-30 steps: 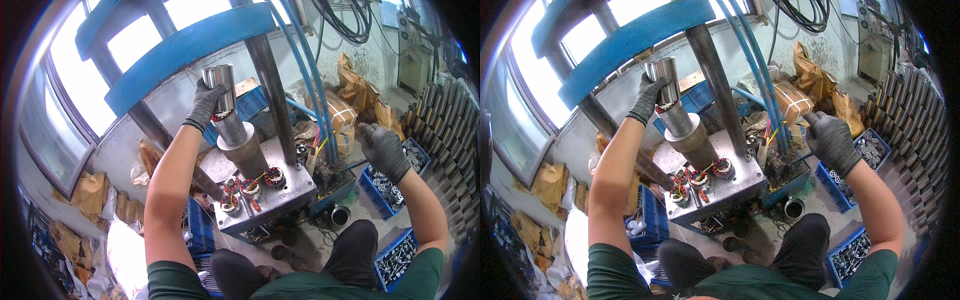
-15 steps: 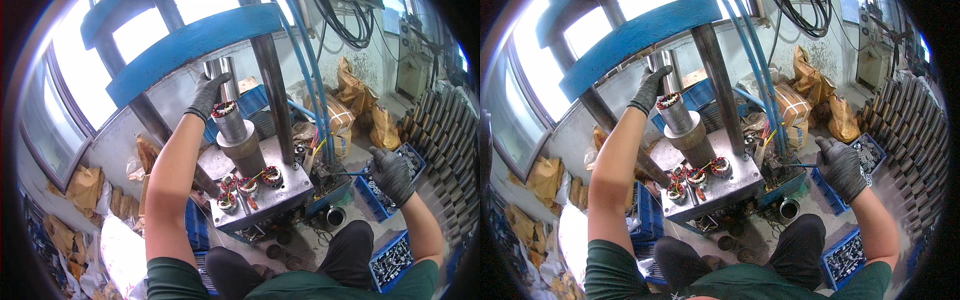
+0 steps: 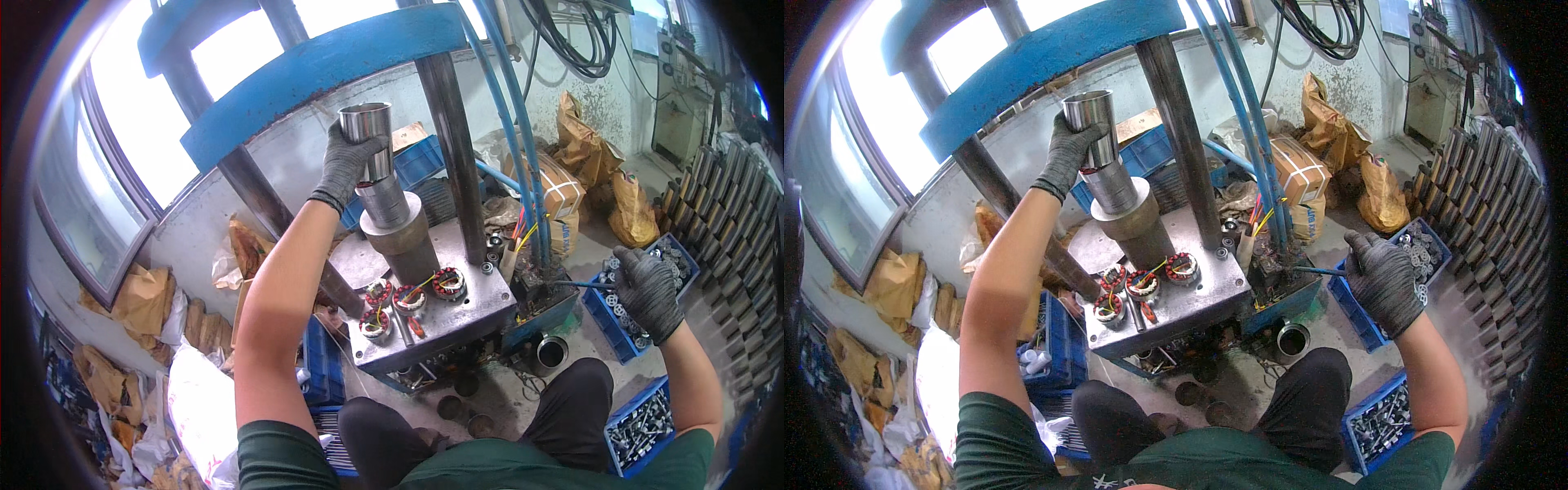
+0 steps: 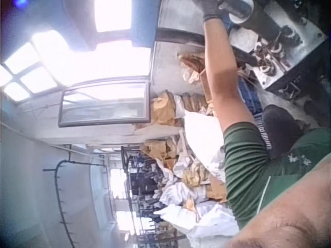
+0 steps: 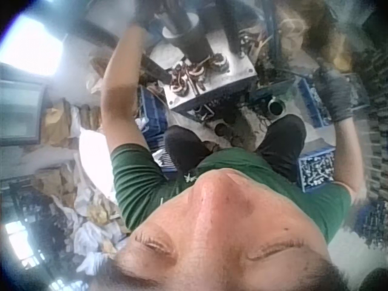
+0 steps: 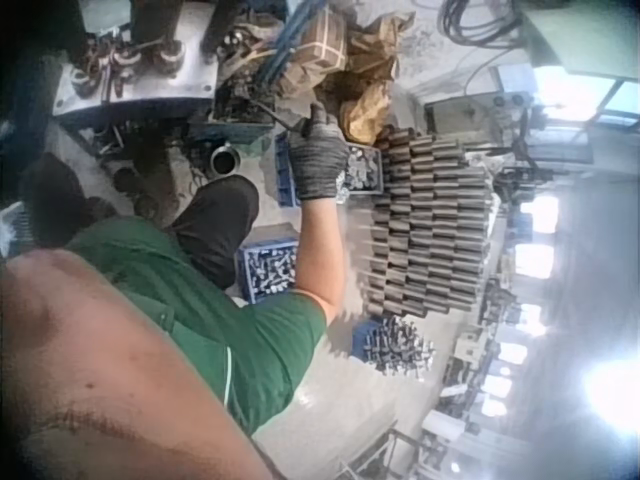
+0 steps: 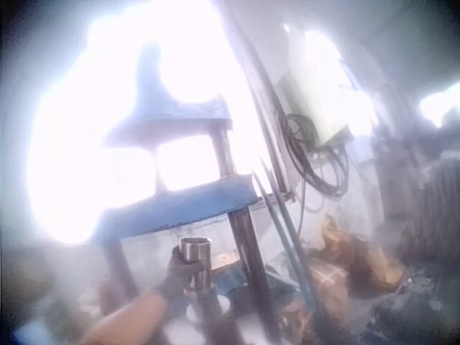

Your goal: The person wipes metal components with a cloth, places motor stators and metal cylinders onto a hydraulic press machine, and operates the press to push the stators into the cylinders.

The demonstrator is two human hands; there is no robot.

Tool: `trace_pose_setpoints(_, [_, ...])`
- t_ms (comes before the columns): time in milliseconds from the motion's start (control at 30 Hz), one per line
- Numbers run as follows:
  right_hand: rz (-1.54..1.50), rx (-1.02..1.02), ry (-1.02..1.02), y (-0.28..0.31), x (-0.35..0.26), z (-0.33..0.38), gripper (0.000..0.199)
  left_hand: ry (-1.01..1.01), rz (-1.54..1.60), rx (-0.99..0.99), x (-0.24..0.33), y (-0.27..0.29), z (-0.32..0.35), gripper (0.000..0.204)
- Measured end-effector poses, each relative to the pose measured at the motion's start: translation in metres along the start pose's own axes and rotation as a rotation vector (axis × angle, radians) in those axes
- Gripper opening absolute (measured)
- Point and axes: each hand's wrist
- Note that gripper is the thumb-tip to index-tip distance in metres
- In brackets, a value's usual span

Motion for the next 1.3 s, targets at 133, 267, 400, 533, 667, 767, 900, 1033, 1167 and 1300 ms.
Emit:
trace_pose_setpoints(133, [0.007, -0.003, -0.010, 0.003, -0.002, 0.000, 0.029, 0.103, 0.191, 0.075, -0.011, 0.000, 0.014, 0.082])
trace_pose_setpoints(267, [0.013, -0.020, -0.013, 0.005, -0.005, 0.000, 0.030, 0.062, 0.295, 0.130, -0.022, -0.004, 0.019, 0.081])
trace_pose_setpoints(400, [0.028, -0.067, -0.030, 0.006, -0.005, -0.001, 0.034, 0.014, 0.287, 0.174, -0.031, -0.007, 0.018, 0.082])
trace_pose_setpoints(533, [0.101, -0.279, -0.019, 0.008, -0.001, -0.004, 0.042, -0.064, 0.206, 0.263, -0.037, -0.014, 0.020, 0.086])
trace_pose_setpoints(667, [0.111, -0.561, 0.098, 0.008, 0.006, 0.013, 0.048, -0.137, 0.080, 0.315, -0.046, -0.016, 0.022, 0.087])
trace_pose_setpoints(767, [-0.071, -0.691, 0.281, -0.001, 0.008, 0.046, 0.030, -0.101, 0.189, 0.308, -0.067, -0.020, 0.033, 0.091])
trace_pose_setpoints(900, [-0.036, -0.668, 0.231, -0.011, 0.003, 0.086, 0.018, -0.087, 0.327, 0.231, -0.107, -0.027, 0.063, 0.097])
trace_pose_setpoints(1033, [-0.002, -0.738, 0.120, -0.009, -0.012, 0.105, 0.021, -0.069, 0.387, 0.166, -0.117, -0.028, 0.073, 0.095])
trace_pose_setpoints(1167, [-0.035, -0.622, 0.064, -0.010, -0.023, 0.109, 0.022, -0.009, 0.316, 0.215, -0.105, -0.033, 0.070, 0.093])
trace_pose_setpoints(1300, [0.010, -0.610, 0.043, -0.015, -0.022, 0.113, 0.023, 0.016, 0.292, 0.200, -0.108, -0.025, 0.072, 0.093])
Point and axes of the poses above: each hand's wrist, its own z-axis away from the middle knuckle, its own y-axis out of the back of the hand, x = y × z, and after that the axes turned 2 degrees about x, right-handed
